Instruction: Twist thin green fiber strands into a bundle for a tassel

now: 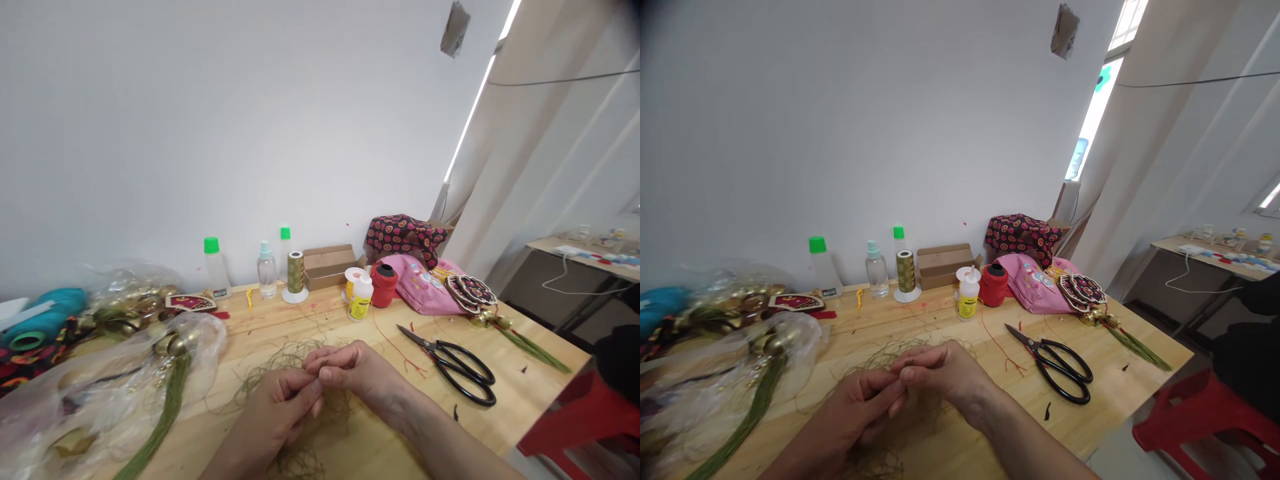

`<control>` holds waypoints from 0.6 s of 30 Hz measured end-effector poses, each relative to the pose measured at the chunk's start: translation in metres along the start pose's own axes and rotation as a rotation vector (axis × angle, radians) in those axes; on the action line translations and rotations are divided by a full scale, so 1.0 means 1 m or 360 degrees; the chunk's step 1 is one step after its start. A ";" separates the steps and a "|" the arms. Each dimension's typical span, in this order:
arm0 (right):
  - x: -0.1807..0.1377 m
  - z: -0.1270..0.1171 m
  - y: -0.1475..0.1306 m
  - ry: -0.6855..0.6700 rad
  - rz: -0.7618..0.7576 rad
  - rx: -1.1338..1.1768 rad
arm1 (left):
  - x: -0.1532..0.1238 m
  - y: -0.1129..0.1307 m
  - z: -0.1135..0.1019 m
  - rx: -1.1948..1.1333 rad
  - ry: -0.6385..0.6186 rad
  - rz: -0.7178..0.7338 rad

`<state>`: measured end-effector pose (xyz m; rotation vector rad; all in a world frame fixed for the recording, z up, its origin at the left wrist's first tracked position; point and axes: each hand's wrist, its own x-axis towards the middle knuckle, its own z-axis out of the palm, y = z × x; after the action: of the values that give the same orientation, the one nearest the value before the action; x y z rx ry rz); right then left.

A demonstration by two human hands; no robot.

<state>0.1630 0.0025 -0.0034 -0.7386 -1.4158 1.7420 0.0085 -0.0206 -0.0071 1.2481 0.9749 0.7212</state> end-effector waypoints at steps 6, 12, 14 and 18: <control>0.004 0.001 0.009 0.0148 -0.0004 0.0204 | 0.000 0.001 0.002 0.0236 0.0106 0.0090; 0.008 0.006 0.013 0.0340 -0.0052 0.0271 | 0.001 0.003 0.004 0.0414 0.0307 0.0158; 0.009 0.007 0.012 0.0384 -0.0070 0.0244 | 0.002 0.004 0.004 0.0460 0.0362 0.0167; 0.010 0.004 0.004 0.0313 -0.0088 0.0076 | 0.003 0.003 0.003 0.0585 0.0379 0.0264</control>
<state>0.1534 0.0086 -0.0065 -0.8136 -1.2463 1.6085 0.0129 -0.0188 -0.0044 1.6029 1.2489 0.8598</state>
